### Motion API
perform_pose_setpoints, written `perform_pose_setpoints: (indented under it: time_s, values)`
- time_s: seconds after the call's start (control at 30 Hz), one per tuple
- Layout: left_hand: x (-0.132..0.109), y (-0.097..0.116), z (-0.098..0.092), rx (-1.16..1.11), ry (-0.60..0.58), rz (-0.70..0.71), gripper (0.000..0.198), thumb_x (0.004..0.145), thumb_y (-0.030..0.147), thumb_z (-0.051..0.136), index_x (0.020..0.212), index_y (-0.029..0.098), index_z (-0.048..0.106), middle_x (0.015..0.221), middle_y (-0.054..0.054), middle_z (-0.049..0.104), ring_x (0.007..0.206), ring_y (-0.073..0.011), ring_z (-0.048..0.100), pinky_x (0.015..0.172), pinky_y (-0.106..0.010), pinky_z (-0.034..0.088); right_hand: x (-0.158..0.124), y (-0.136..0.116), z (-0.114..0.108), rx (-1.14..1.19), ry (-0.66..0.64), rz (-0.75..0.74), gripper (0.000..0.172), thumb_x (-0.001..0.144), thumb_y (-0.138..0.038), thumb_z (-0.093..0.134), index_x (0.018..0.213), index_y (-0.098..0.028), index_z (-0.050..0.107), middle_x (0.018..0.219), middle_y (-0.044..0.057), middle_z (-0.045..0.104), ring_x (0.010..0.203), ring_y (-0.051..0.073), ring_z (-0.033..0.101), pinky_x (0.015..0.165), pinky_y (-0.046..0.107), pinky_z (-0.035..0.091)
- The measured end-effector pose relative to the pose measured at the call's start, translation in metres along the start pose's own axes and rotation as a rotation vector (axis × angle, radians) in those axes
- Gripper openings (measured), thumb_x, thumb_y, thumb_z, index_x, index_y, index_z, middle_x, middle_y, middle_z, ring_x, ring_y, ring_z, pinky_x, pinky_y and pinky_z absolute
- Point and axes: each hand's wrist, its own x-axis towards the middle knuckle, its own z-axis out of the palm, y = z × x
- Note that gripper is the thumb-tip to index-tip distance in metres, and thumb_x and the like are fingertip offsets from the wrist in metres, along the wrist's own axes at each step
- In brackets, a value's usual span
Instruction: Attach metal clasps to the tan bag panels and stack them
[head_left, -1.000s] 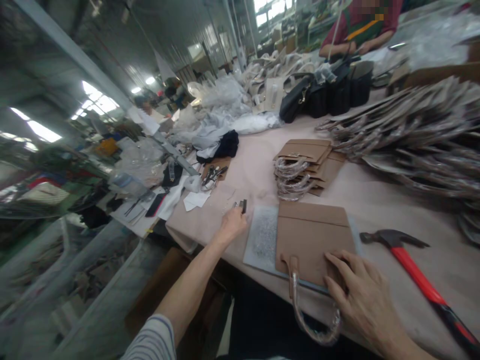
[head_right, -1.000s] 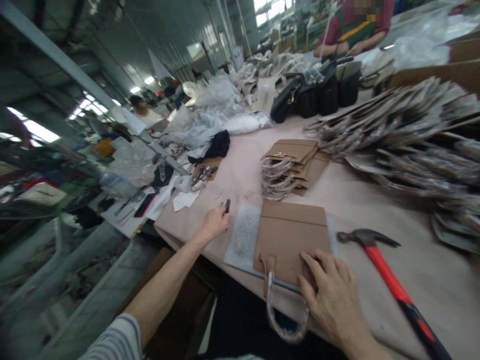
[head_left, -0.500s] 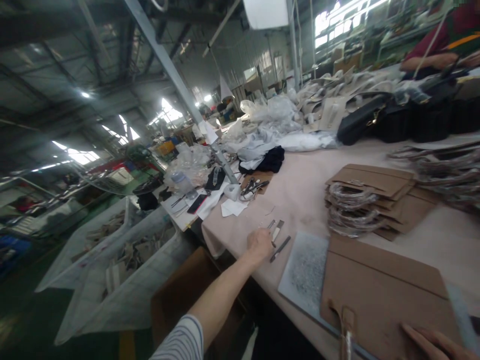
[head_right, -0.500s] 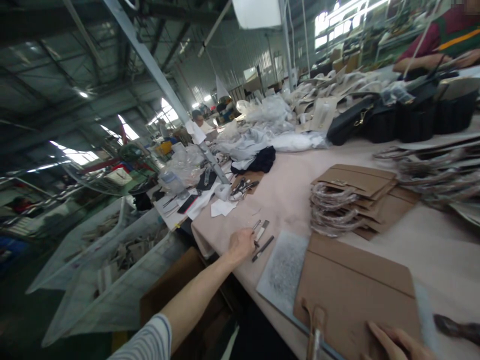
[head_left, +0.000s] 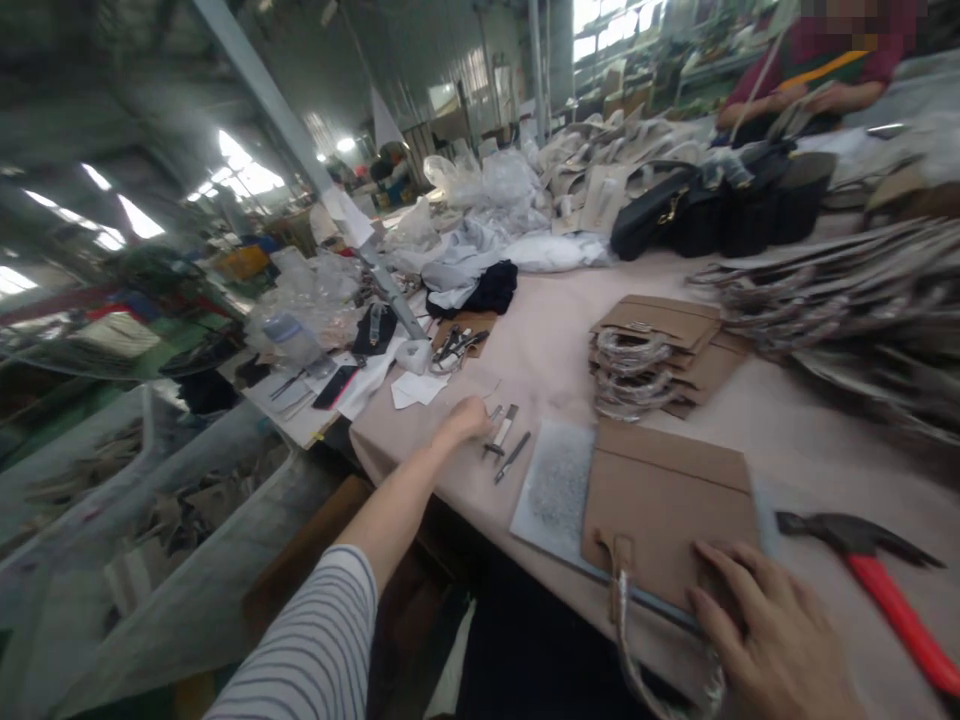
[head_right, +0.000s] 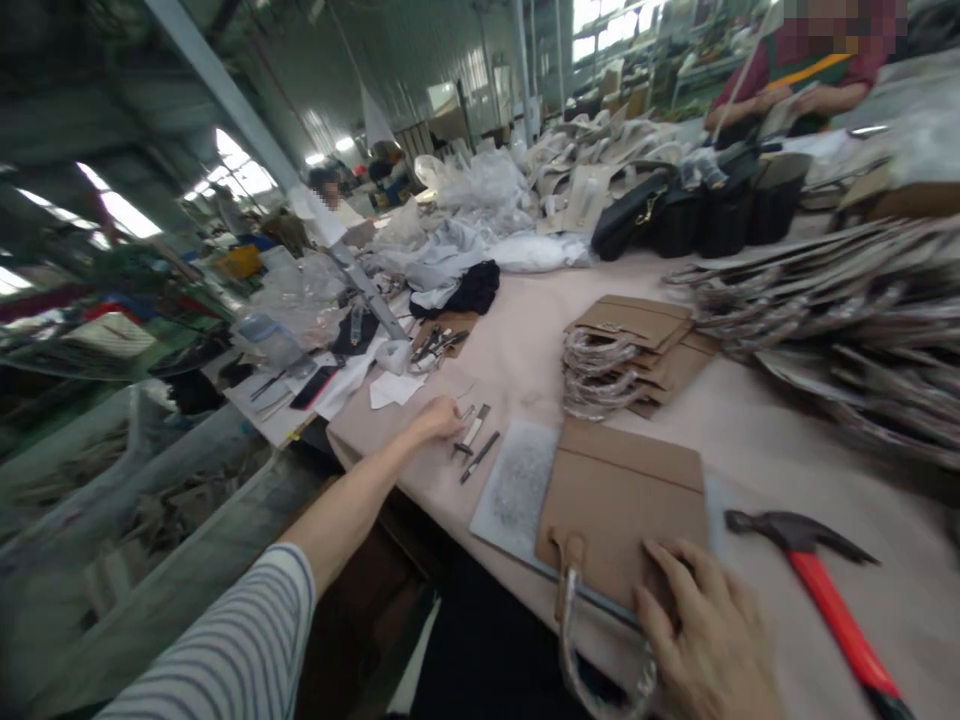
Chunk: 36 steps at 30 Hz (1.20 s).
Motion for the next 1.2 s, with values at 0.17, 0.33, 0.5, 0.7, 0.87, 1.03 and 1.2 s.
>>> perform_pose_setpoints:
  time_s: [0.17, 0.33, 0.5, 0.7, 0.87, 1.03, 1.2]
  values:
    - [-0.008, 0.005, -0.013, -0.222, -0.06, 0.053, 0.012, 0.079, 0.021, 0.068, 0.077, 0.01, 0.068, 0.059, -0.007, 0.067, 0.072, -0.0215, 0.072, 0.072, -0.029, 0.058, 0.007, -0.017, -0.012, -0.064, 0.016, 0.016, 0.038, 0.099, -0.04, 0.042, 0.121, -0.018, 0.064, 0.118, 0.014, 0.061, 0.105, 0.031, 0.057, 0.088, 0.049, 0.048]
    - [-0.07, 0.045, 0.015, -1.058, -0.207, 0.257, 0.043, 0.076, 0.03, 0.076, 0.112, 0.015, 0.058, 0.085, -0.004, 0.074, 0.071, -0.0162, 0.074, 0.065, -0.026, 0.061, 0.007, -0.02, -0.015, -0.049, 0.02, 0.016, 0.035, 0.099, -0.038, 0.043, 0.122, -0.018, 0.062, 0.119, 0.012, 0.06, 0.109, 0.03, 0.055, 0.09, 0.047, 0.046]
    - [-0.142, 0.103, 0.097, -1.303, -0.441, 0.305, 0.039, 0.072, 0.036, 0.082, 0.096, 0.013, 0.062, 0.078, -0.005, 0.075, 0.064, -0.0153, 0.072, 0.058, -0.022, 0.058, 0.006, -0.02, -0.015, -0.041, 0.021, -0.001, 0.035, 0.1, -0.037, 0.043, 0.124, -0.018, 0.06, 0.119, 0.013, 0.059, 0.109, 0.031, 0.055, 0.09, 0.047, 0.045]
    - [-0.163, 0.112, 0.145, -1.095, -0.268, 0.578, 0.018, 0.086, 0.031, 0.07, 0.085, 0.014, 0.066, 0.073, -0.004, 0.073, 0.065, -0.0142, 0.07, 0.068, -0.025, 0.06, 0.003, -0.02, -0.012, -0.028, -0.002, 0.045, 0.036, 0.099, -0.036, 0.044, 0.126, -0.018, 0.06, 0.122, 0.013, 0.059, 0.112, 0.032, 0.053, 0.094, 0.049, 0.044]
    - [-0.161, 0.105, 0.145, -1.01, -0.192, 0.664, 0.012, 0.089, 0.025, 0.064, 0.085, 0.014, 0.068, 0.08, -0.006, 0.076, 0.073, -0.0154, 0.072, 0.073, -0.026, 0.061, 0.002, -0.02, -0.011, -0.016, 0.0, 0.049, 0.036, 0.099, -0.036, 0.045, 0.127, -0.018, 0.059, 0.123, 0.013, 0.059, 0.113, 0.032, 0.052, 0.095, 0.05, 0.043]
    - [-0.162, 0.108, 0.145, -0.962, -0.179, 0.683, 0.01, 0.087, 0.023, 0.063, 0.083, 0.015, 0.067, 0.078, -0.004, 0.076, 0.072, -0.0147, 0.072, 0.072, -0.025, 0.06, 0.002, -0.019, -0.011, -0.015, -0.002, 0.049, 0.036, 0.098, -0.036, 0.045, 0.126, -0.018, 0.059, 0.122, 0.012, 0.059, 0.112, 0.032, 0.052, 0.094, 0.049, 0.043]
    - [-0.166, 0.108, 0.141, -0.878, -0.109, 0.753, 0.012, 0.088, 0.022, 0.06, 0.081, 0.016, 0.068, 0.075, -0.003, 0.074, 0.07, -0.0138, 0.07, 0.071, -0.023, 0.058, 0.001, -0.02, -0.012, -0.007, 0.013, 0.055, 0.035, 0.098, -0.036, 0.045, 0.125, -0.018, 0.06, 0.122, 0.012, 0.06, 0.113, 0.032, 0.052, 0.094, 0.049, 0.043]
